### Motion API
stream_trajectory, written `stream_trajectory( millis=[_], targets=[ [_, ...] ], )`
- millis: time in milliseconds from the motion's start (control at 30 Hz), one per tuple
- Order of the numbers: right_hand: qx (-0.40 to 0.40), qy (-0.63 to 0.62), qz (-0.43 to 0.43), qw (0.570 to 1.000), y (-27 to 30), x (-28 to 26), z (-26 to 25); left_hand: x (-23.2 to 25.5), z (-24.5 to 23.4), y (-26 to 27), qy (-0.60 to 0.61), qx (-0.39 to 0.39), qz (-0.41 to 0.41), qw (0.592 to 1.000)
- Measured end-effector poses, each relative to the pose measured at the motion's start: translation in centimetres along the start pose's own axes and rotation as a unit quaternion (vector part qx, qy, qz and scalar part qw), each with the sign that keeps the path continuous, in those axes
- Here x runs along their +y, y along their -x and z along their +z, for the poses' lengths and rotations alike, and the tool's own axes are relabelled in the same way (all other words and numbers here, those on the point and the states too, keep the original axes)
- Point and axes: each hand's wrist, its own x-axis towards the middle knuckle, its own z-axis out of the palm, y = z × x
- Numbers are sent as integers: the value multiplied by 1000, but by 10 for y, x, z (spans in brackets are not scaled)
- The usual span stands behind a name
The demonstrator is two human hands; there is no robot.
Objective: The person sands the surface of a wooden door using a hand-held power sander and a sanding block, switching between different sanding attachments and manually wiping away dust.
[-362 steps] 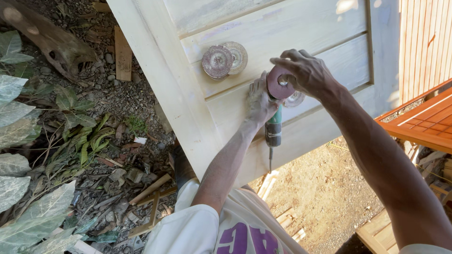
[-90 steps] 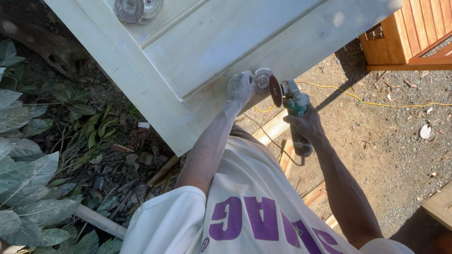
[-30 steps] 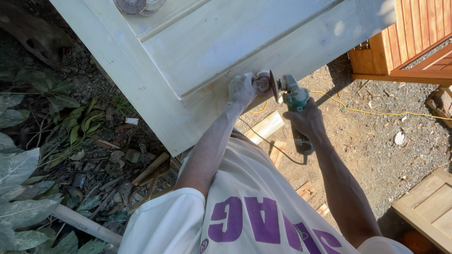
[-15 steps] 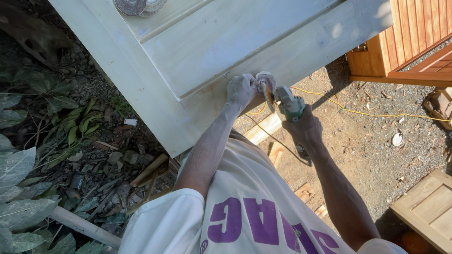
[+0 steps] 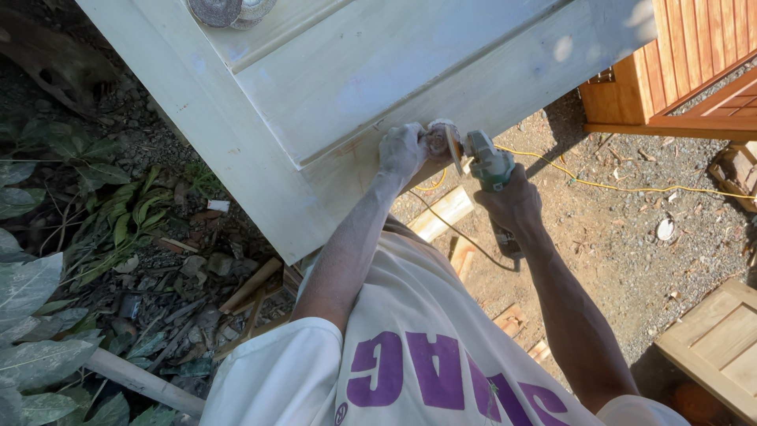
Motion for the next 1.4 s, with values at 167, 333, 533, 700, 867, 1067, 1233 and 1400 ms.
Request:
stream_trajectory(
  millis=[167, 333, 533, 700, 867, 1067, 1233, 1400],
  targets=[
    [-10, -21, -41, 999, -3, -3, -4, 1, 0, -1, 4, 2, 1, 1000],
    [-15, -25, -26, 999, -5, 2, 0, 0, 4, 6, 1, 8, 6, 1000],
    [-21, -61, -35, 997, -14, -5, 0, 3, 0, 0, 1, -11, -2, 1000],
    [-10, -88, -4, 996, -2, -7, -1, 3, -3, 2, 20, -25, -26, 999],
    [-27, -114, -15, 993, 6, -8, 2, 2, 1, 2, 8, -14, -2, 1000],
    [-9, -100, 3, 995, 3, -11, 6, 0, 2, 1, -21, 6, 13, 1000],
    [-16, -96, -8, 995, 0, -6, 3, 2, 0, -1, -12, -5, 23, 1000],
    [31, -84, 16, 996, 10, 6, 2, 2, 2, 10, -10, 12, 49, 999]
  ],
)
